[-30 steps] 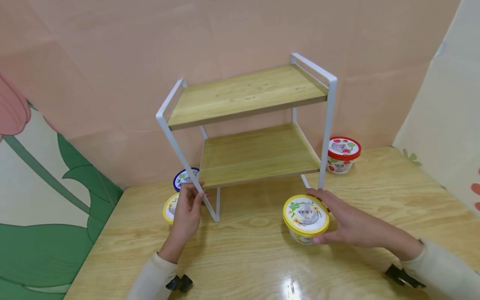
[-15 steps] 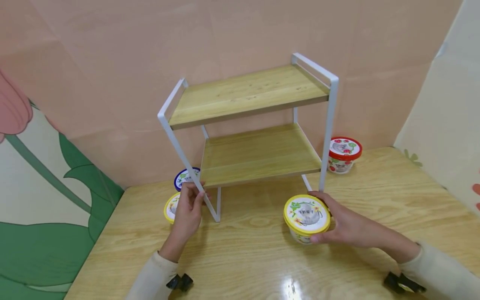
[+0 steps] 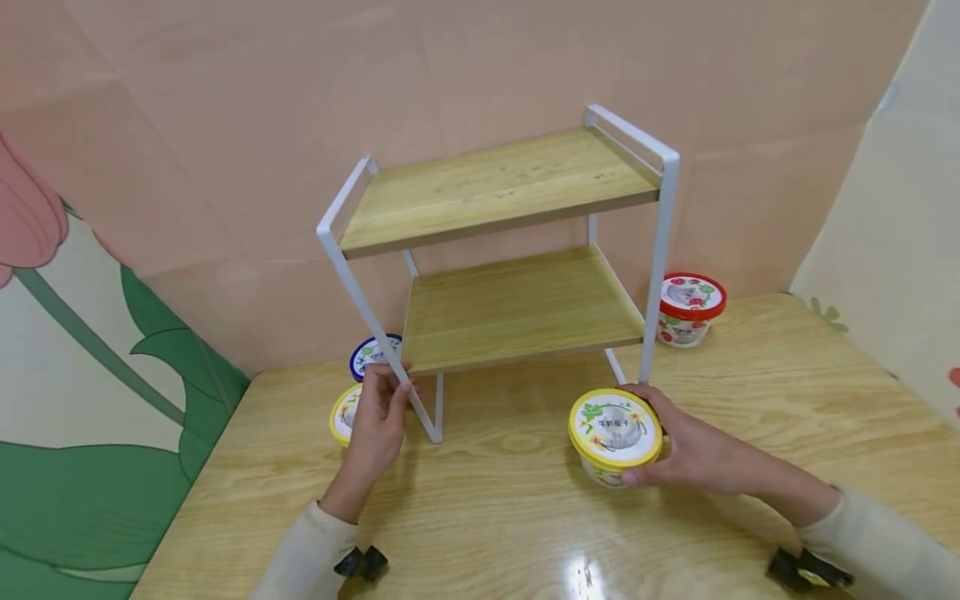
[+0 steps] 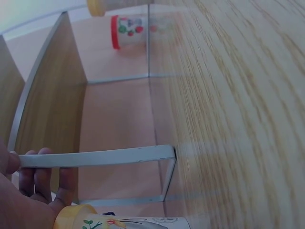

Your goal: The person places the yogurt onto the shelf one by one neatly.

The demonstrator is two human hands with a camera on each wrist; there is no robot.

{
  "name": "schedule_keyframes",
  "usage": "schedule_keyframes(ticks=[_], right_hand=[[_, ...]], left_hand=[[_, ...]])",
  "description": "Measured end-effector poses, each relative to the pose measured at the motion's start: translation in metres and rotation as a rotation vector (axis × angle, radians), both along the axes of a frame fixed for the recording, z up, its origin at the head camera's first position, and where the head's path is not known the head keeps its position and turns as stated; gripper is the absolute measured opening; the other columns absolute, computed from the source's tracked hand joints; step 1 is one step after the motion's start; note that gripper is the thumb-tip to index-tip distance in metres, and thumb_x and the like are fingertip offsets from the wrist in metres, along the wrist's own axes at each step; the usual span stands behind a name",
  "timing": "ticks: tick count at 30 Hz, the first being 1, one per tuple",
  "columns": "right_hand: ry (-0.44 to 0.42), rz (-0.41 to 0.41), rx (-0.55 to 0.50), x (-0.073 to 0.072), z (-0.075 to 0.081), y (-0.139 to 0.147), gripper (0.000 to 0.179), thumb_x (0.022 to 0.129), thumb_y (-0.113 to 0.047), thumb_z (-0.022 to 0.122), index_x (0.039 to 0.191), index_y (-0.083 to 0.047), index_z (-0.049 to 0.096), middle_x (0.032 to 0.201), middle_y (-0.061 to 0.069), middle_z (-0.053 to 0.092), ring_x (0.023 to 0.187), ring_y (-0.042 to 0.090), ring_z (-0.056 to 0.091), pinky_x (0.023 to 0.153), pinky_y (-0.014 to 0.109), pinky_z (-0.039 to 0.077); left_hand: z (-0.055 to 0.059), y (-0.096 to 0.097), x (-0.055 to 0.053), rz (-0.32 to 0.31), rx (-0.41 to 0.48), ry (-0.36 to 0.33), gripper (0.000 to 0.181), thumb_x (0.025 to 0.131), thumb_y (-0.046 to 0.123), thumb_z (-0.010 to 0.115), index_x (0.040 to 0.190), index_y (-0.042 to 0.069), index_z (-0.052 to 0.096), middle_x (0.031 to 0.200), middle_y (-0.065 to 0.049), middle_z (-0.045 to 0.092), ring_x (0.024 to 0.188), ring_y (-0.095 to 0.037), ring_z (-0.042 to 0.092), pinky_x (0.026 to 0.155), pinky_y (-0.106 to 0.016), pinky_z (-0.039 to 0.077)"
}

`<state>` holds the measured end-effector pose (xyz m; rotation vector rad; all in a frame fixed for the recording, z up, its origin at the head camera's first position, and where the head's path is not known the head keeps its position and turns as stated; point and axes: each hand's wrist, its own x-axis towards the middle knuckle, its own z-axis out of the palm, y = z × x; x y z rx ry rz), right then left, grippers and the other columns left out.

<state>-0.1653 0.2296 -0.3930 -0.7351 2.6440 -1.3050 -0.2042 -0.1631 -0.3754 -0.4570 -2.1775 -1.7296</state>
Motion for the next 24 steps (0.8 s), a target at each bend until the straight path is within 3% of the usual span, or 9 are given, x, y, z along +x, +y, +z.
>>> schedule_keyframes(ticks=[14, 21, 24], right_hand=[[0.003, -0.004, 0.007, 0.0024, 0.0002, -0.0027, 0.1, 0.073, -0.036, 0.089, 0.148, -0.011, 0.027, 0.134, 0.013, 0.056, 0.122, 0.033, 0.05, 0.098, 0.061, 0.043], [0.039, -0.019, 0.046, 0.002, 0.0012, -0.0043, 0.096, 0.073, -0.037, 0.088, 0.148, -0.017, 0.031, 0.13, 0.004, 0.059, 0.118, 0.013, 0.053, 0.097, 0.042, 0.047], [0.035, -0.023, 0.047, 0.0027, 0.0022, -0.0049, 0.096, 0.073, -0.037, 0.088, 0.148, -0.017, 0.031, 0.131, 0.004, 0.059, 0.118, 0.011, 0.053, 0.097, 0.042, 0.047]], left_hand=[[-0.0007, -0.0015, 0.0004, 0.005, -0.028, -0.003, 0.009, 0.102, -0.006, 0.04, 0.111, -0.007, 0.038, 0.13, -0.022, 0.053, 0.092, -0.004, 0.062, 0.079, -0.02, 0.057], [-0.0001, -0.0012, 0.0, 0.0, -0.013, 0.007, 0.01, 0.102, -0.005, 0.041, 0.111, -0.008, 0.037, 0.128, -0.022, 0.053, 0.091, -0.004, 0.062, 0.079, -0.02, 0.057], [0.0001, -0.0006, -0.0005, -0.004, -0.005, 0.011, 0.011, 0.102, -0.006, 0.042, 0.111, -0.009, 0.037, 0.128, -0.024, 0.053, 0.09, -0.003, 0.062, 0.079, -0.019, 0.056]])
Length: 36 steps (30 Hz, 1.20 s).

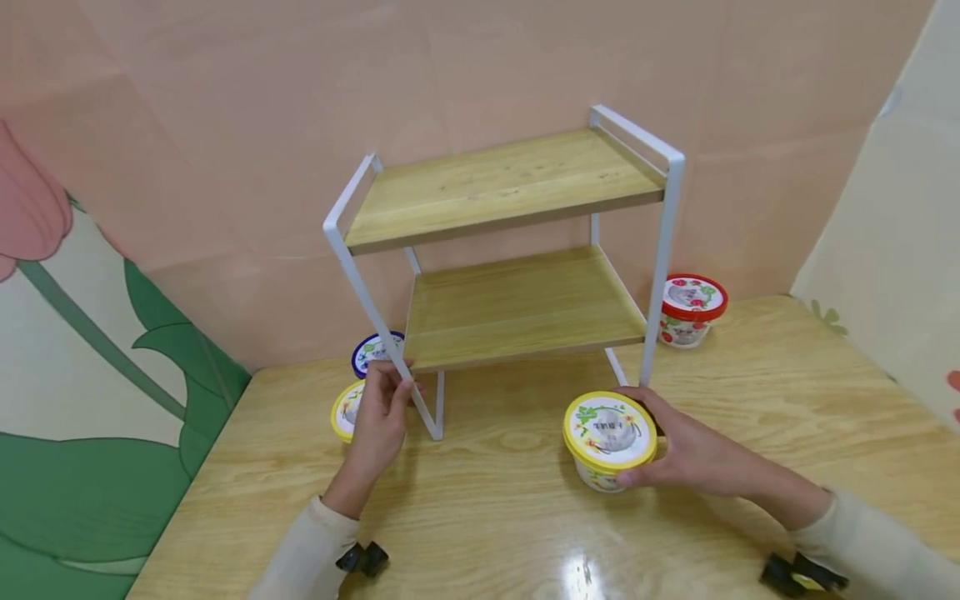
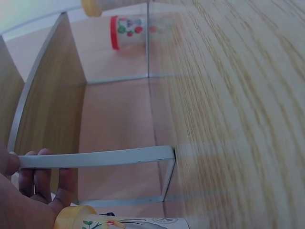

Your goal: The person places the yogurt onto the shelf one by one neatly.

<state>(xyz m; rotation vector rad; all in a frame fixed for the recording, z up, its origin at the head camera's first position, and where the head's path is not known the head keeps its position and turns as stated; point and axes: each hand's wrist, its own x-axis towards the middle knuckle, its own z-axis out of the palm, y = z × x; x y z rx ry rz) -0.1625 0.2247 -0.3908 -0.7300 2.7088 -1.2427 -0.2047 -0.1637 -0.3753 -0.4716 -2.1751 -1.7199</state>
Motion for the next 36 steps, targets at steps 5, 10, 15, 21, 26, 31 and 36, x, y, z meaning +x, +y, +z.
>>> schedule_keyframes(ticks=[5, 10, 15, 21, 26, 31, 36], right_hand=[[0.016, 0.004, -0.003, 0.0, 0.001, 0.0, 0.097, 0.072, -0.038, 0.089, 0.148, -0.018, 0.033, 0.13, 0.002, 0.06, 0.117, 0.008, 0.053, 0.097, 0.033, 0.047], [0.035, 0.012, 0.008, 0.0, 0.003, 0.001, 0.092, 0.073, -0.035, 0.089, 0.147, -0.022, 0.036, 0.131, 0.0, 0.06, 0.118, 0.006, 0.052, 0.096, 0.025, 0.046], [0.028, 0.033, -0.007, -0.002, 0.005, 0.001, 0.086, 0.075, -0.029, 0.086, 0.147, -0.023, 0.038, 0.129, -0.003, 0.061, 0.117, 0.003, 0.054, 0.095, 0.022, 0.046], [-0.029, 0.063, -0.065, -0.003, 0.022, 0.003, 0.087, 0.078, -0.022, 0.083, 0.15, -0.021, 0.035, 0.133, 0.004, 0.059, 0.118, 0.001, 0.052, 0.094, 0.03, 0.048], [-0.055, 0.094, -0.135, -0.004, 0.04, 0.009, 0.083, 0.08, -0.015, 0.078, 0.15, -0.028, 0.035, 0.135, 0.002, 0.057, 0.121, 0.003, 0.051, 0.094, 0.046, 0.048], [0.013, 0.103, -0.142, -0.007, 0.047, 0.011, 0.085, 0.078, -0.011, 0.079, 0.149, -0.028, 0.037, 0.139, -0.004, 0.055, 0.121, 0.006, 0.054, 0.097, 0.031, 0.047], [0.031, 0.104, -0.155, -0.005, 0.056, 0.008, 0.083, 0.078, -0.01, 0.079, 0.148, -0.026, 0.039, 0.136, -0.003, 0.057, 0.12, 0.007, 0.055, 0.097, 0.024, 0.045]], left_hand=[[-0.001, 0.001, -0.001, 0.001, 0.013, 0.008, 0.012, 0.102, -0.006, 0.042, 0.112, -0.009, 0.038, 0.128, -0.025, 0.053, 0.089, -0.001, 0.062, 0.08, -0.019, 0.056], [-0.002, 0.0, 0.0, 0.005, 0.015, -0.015, 0.01, 0.102, -0.005, 0.043, 0.11, -0.008, 0.038, 0.129, -0.024, 0.053, 0.09, -0.005, 0.063, 0.08, -0.02, 0.057], [0.0, 0.0, 0.0, 0.01, 0.009, -0.05, 0.009, 0.102, -0.004, 0.043, 0.109, -0.006, 0.038, 0.129, -0.023, 0.053, 0.091, -0.008, 0.064, 0.082, -0.02, 0.056], [0.005, -0.001, 0.001, -0.004, 0.037, -0.08, 0.01, 0.101, -0.007, 0.043, 0.111, -0.007, 0.039, 0.128, -0.021, 0.052, 0.09, -0.013, 0.065, 0.087, -0.027, 0.058], [0.008, 0.001, 0.001, -0.025, 0.116, -0.099, 0.01, 0.1, -0.011, 0.042, 0.109, -0.01, 0.039, 0.121, -0.011, 0.054, 0.086, -0.014, 0.065, 0.087, -0.035, 0.06], [0.009, 0.002, 0.002, -0.022, 0.153, -0.096, 0.009, 0.099, -0.011, 0.043, 0.107, -0.009, 0.04, 0.115, -0.003, 0.054, 0.086, -0.012, 0.064, 0.086, -0.031, 0.06], [0.008, 0.002, 0.002, 0.007, 0.135, -0.07, 0.01, 0.099, -0.009, 0.046, 0.099, 0.0, 0.043, 0.117, -0.011, 0.055, 0.087, -0.006, 0.062, 0.085, -0.026, 0.059]])
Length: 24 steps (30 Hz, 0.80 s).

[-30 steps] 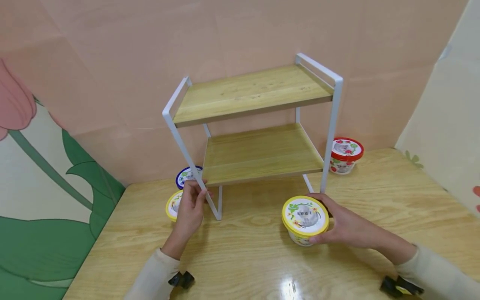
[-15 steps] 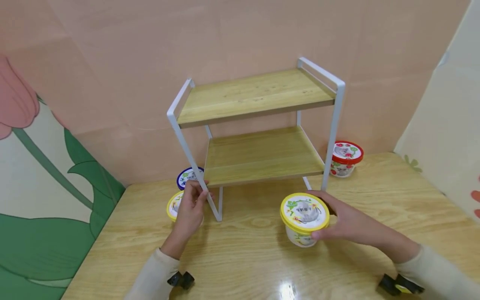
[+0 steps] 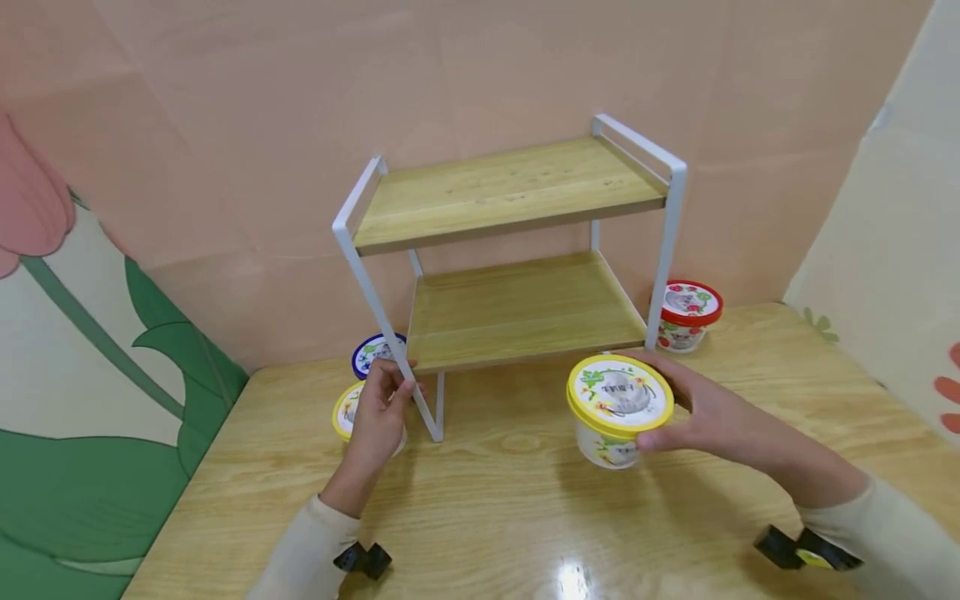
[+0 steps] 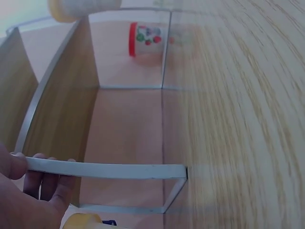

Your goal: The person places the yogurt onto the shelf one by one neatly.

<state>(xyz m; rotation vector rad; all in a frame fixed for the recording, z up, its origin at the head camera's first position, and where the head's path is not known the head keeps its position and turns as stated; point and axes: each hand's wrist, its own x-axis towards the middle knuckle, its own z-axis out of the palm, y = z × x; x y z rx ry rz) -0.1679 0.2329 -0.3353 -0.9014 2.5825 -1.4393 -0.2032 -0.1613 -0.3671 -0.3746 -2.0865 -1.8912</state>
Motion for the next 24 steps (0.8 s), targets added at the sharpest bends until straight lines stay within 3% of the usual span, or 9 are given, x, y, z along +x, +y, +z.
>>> schedule_keyframes(ticks=[7, 9, 12, 17, 24], right_hand=[[0.0, -0.047, 0.013, 0.003, 0.021, -0.009, 0.084, 0.079, -0.013, 0.08, 0.15, -0.03, 0.036, 0.136, -0.002, 0.056, 0.124, 0.003, 0.049, 0.1, 0.058, 0.041], [-0.002, -0.062, 0.019, 0.003, 0.028, -0.008, 0.085, 0.08, -0.014, 0.08, 0.151, -0.03, 0.035, 0.136, -0.002, 0.056, 0.124, 0.002, 0.048, 0.101, 0.06, 0.04], [0.016, -0.085, 0.029, 0.0, 0.039, -0.007, 0.086, 0.079, -0.013, 0.081, 0.15, -0.03, 0.035, 0.139, -0.003, 0.053, 0.126, 0.002, 0.045, 0.104, 0.048, 0.041], [0.058, -0.1, 0.006, -0.004, 0.063, -0.009, 0.09, 0.075, -0.009, 0.083, 0.15, -0.027, 0.037, 0.138, -0.006, 0.052, 0.124, 0.004, 0.048, 0.095, 0.014, 0.04], [0.031, -0.057, -0.058, -0.003, 0.095, -0.01, 0.088, 0.081, -0.001, 0.077, 0.152, -0.026, 0.033, 0.135, 0.001, 0.055, 0.118, 0.01, 0.055, 0.086, 0.02, 0.054]], left_hand=[[-0.002, 0.0, -0.001, 0.02, -0.045, 0.01, 0.008, 0.1, -0.009, 0.043, 0.104, -0.008, 0.037, 0.124, -0.024, 0.052, 0.086, -0.003, 0.06, 0.082, -0.02, 0.056], [-0.003, 0.001, -0.002, 0.021, -0.055, 0.005, 0.008, 0.1, -0.008, 0.043, 0.105, -0.009, 0.036, 0.126, -0.027, 0.052, 0.088, -0.002, 0.06, 0.083, -0.018, 0.055], [-0.004, 0.003, -0.001, 0.019, -0.073, -0.007, 0.009, 0.101, -0.006, 0.044, 0.105, -0.009, 0.036, 0.128, -0.027, 0.052, 0.09, -0.001, 0.06, 0.084, -0.017, 0.054], [-0.005, 0.002, 0.0, 0.035, -0.102, -0.014, 0.009, 0.101, -0.003, 0.045, 0.105, -0.007, 0.038, 0.129, -0.025, 0.054, 0.09, -0.002, 0.061, 0.084, -0.019, 0.055], [-0.003, 0.0, -0.001, 0.031, -0.102, 0.008, 0.007, 0.101, -0.006, 0.044, 0.105, -0.006, 0.038, 0.129, -0.027, 0.054, 0.089, -0.002, 0.062, 0.083, -0.019, 0.056]])
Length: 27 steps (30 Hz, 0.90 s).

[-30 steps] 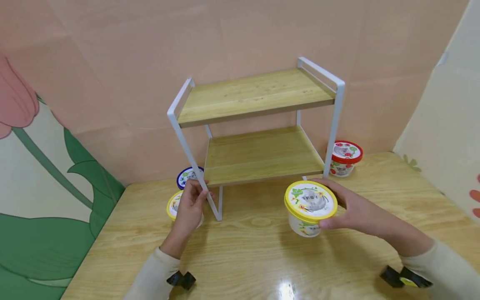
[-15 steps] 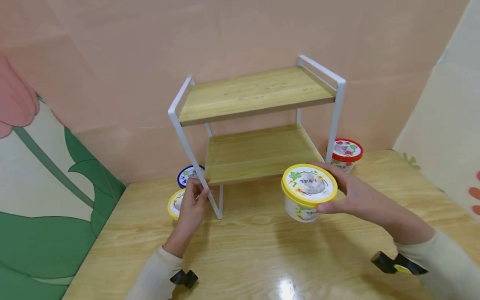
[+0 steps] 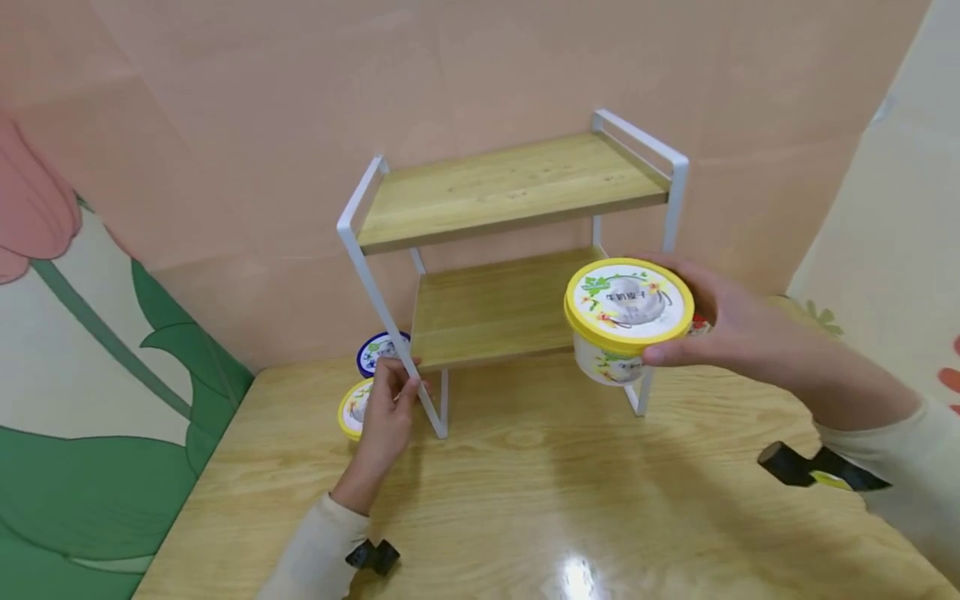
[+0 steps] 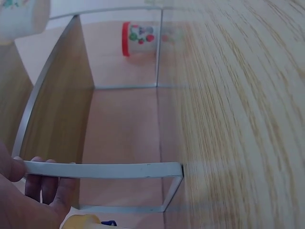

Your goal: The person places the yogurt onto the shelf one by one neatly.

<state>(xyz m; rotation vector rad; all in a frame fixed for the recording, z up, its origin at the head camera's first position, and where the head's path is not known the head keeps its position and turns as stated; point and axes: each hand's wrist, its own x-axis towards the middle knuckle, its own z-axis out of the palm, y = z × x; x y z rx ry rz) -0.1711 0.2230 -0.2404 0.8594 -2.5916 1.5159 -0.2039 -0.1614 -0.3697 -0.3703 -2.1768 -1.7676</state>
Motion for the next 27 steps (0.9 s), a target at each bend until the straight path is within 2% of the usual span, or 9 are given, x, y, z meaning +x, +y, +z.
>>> schedule_keyframes(ticks=[5, 8, 10, 12, 17, 19, 21, 27], right_hand=[[-0.013, 0.006, -0.024, 0.002, 0.018, 0.005, 0.087, 0.082, 0.004, 0.074, 0.152, -0.026, 0.032, 0.137, 0.002, 0.055, 0.118, 0.011, 0.055, 0.083, 0.023, 0.057], [0.001, -0.019, -0.014, 0.0, 0.03, 0.009, 0.088, 0.082, 0.004, 0.075, 0.152, -0.027, 0.032, 0.138, 0.001, 0.055, 0.121, 0.01, 0.053, 0.086, 0.017, 0.053], [-0.002, -0.04, -0.005, -0.002, 0.037, 0.011, 0.089, 0.082, 0.003, 0.074, 0.153, -0.028, 0.031, 0.139, 0.001, 0.054, 0.123, 0.01, 0.052, 0.085, 0.018, 0.053], [0.009, -0.087, 0.023, -0.004, 0.044, 0.013, 0.09, 0.082, -0.001, 0.077, 0.153, -0.03, 0.03, 0.141, -0.003, 0.053, 0.129, 0.007, 0.046, 0.102, 0.02, 0.045], [0.025, -0.075, -0.015, -0.01, 0.065, 0.008, 0.087, 0.083, 0.0, 0.075, 0.153, -0.024, 0.029, 0.142, 0.002, 0.052, 0.131, 0.012, 0.048, 0.11, 0.019, 0.04], [0.023, -0.067, -0.023, -0.013, 0.074, 0.004, 0.083, 0.085, -0.001, 0.073, 0.153, -0.022, 0.029, 0.14, 0.004, 0.054, 0.124, 0.016, 0.054, 0.095, 0.014, 0.051], [0.013, -0.065, -0.024, -0.016, 0.083, 0.001, 0.08, 0.088, -0.004, 0.072, 0.153, -0.023, 0.029, 0.14, 0.005, 0.054, 0.12, 0.019, 0.057, 0.089, 0.017, 0.055], [0.023, -0.063, -0.008, -0.026, 0.104, -0.003, 0.074, 0.09, -0.009, 0.071, 0.152, -0.024, 0.032, 0.14, 0.005, 0.055, 0.119, 0.021, 0.058, 0.088, 0.017, 0.054]], left_hand=[[-0.001, 0.001, -0.002, -0.01, -0.004, -0.002, 0.011, 0.1, -0.006, 0.045, 0.107, -0.009, 0.037, 0.13, -0.028, 0.054, 0.091, 0.0, 0.061, 0.085, -0.018, 0.055], [-0.002, 0.0, -0.003, -0.001, -0.014, -0.006, 0.01, 0.101, -0.006, 0.045, 0.107, -0.008, 0.038, 0.131, -0.028, 0.054, 0.092, 0.001, 0.061, 0.087, -0.02, 0.056], [-0.002, -0.002, -0.002, 0.003, -0.021, -0.01, 0.009, 0.101, -0.006, 0.044, 0.107, -0.007, 0.038, 0.132, -0.028, 0.054, 0.092, 0.001, 0.061, 0.087, -0.019, 0.055], [-0.002, -0.003, -0.002, 0.008, -0.02, -0.018, 0.008, 0.101, -0.006, 0.043, 0.107, -0.007, 0.038, 0.132, -0.029, 0.054, 0.09, 0.002, 0.061, 0.086, -0.018, 0.055], [-0.005, -0.006, -0.001, 0.014, -0.007, -0.014, 0.006, 0.101, -0.008, 0.042, 0.105, -0.006, 0.038, 0.13, -0.031, 0.053, 0.087, 0.002, 0.061, 0.083, -0.016, 0.053], [-0.005, -0.007, -0.001, 0.011, -0.008, -0.006, 0.006, 0.101, -0.008, 0.042, 0.104, -0.004, 0.039, 0.131, -0.031, 0.053, 0.088, 0.002, 0.061, 0.083, -0.016, 0.054], [-0.006, -0.008, -0.002, 0.01, -0.013, -0.001, 0.005, 0.102, -0.007, 0.042, 0.103, -0.002, 0.039, 0.131, -0.031, 0.052, 0.088, 0.001, 0.061, 0.083, -0.016, 0.053], [-0.007, -0.009, -0.004, -0.001, -0.017, 0.015, 0.007, 0.102, -0.006, 0.042, 0.105, -0.008, 0.037, 0.13, -0.031, 0.052, 0.089, 0.002, 0.061, 0.082, -0.016, 0.053]])
